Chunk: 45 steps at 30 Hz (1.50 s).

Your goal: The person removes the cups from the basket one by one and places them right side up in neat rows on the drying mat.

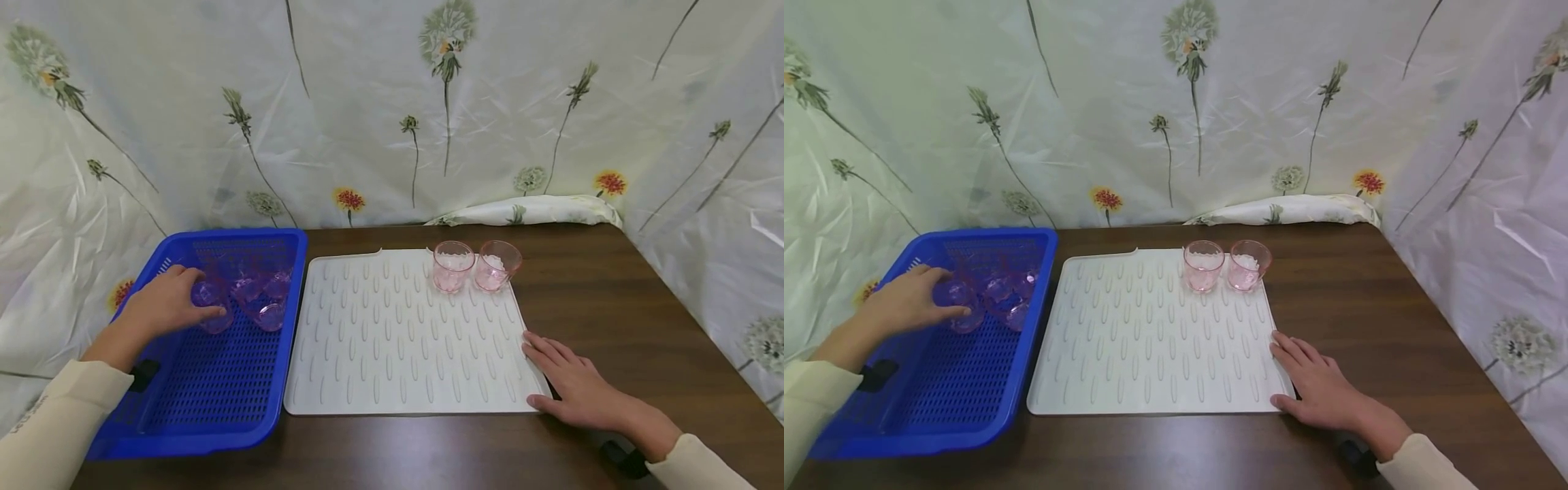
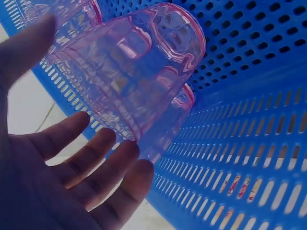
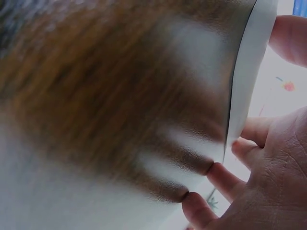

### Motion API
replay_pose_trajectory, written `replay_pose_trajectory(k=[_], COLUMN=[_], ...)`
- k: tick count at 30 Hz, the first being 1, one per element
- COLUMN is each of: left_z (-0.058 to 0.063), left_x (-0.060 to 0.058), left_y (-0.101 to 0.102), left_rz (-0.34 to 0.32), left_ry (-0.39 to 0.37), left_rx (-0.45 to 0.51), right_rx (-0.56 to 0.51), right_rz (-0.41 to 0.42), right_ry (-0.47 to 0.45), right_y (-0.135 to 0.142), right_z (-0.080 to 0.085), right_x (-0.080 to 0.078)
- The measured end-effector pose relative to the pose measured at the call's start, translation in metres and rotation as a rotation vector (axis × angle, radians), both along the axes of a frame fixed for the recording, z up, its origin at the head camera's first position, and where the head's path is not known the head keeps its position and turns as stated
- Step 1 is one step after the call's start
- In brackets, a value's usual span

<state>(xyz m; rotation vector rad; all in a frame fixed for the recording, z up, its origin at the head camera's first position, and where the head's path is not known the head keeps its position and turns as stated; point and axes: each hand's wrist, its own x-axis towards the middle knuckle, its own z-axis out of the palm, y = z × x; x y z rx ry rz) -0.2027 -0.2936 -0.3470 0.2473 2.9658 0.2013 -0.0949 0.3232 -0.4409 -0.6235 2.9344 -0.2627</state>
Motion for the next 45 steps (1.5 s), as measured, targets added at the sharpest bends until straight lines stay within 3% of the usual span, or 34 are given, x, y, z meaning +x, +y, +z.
replay_pose_trajectory(k=[17,21,25,27,32,36,45], left_z=[-0.006,-0.011,-0.018,-0.021,-0.030,-0.037,-0.044], left_x=[0.000,0.001,0.003,0.003,0.005,0.004,-0.006], left_y=[-0.003,-0.005,-0.009,-0.010,-0.015,-0.018,-0.023], left_rz=[-0.034,-0.110,-0.193,-0.196,-0.149,-0.144,-0.117], left_ry=[0.011,0.055,0.086,0.058,-0.098,-0.146,-0.263], left_rx=[0.046,0.071,0.177,0.250,0.435,0.554,0.697], right_rx=[0.000,0.001,0.009,0.009,-0.004,-0.005,0.004], right_rz=[-0.008,-0.016,-0.028,-0.028,-0.013,-0.011,-0.022], right_ry=[0.003,-0.011,-0.026,-0.020,-0.020,-0.031,-0.019], right_y=[-0.001,-0.001,-0.001,0.000,-0.002,-0.002,-0.001], right_z=[0.001,0.002,0.002,0.002,0.000,0.001,0.003], right_x=[0.001,0.001,0.001,0.001,0.001,0.001,0.003])
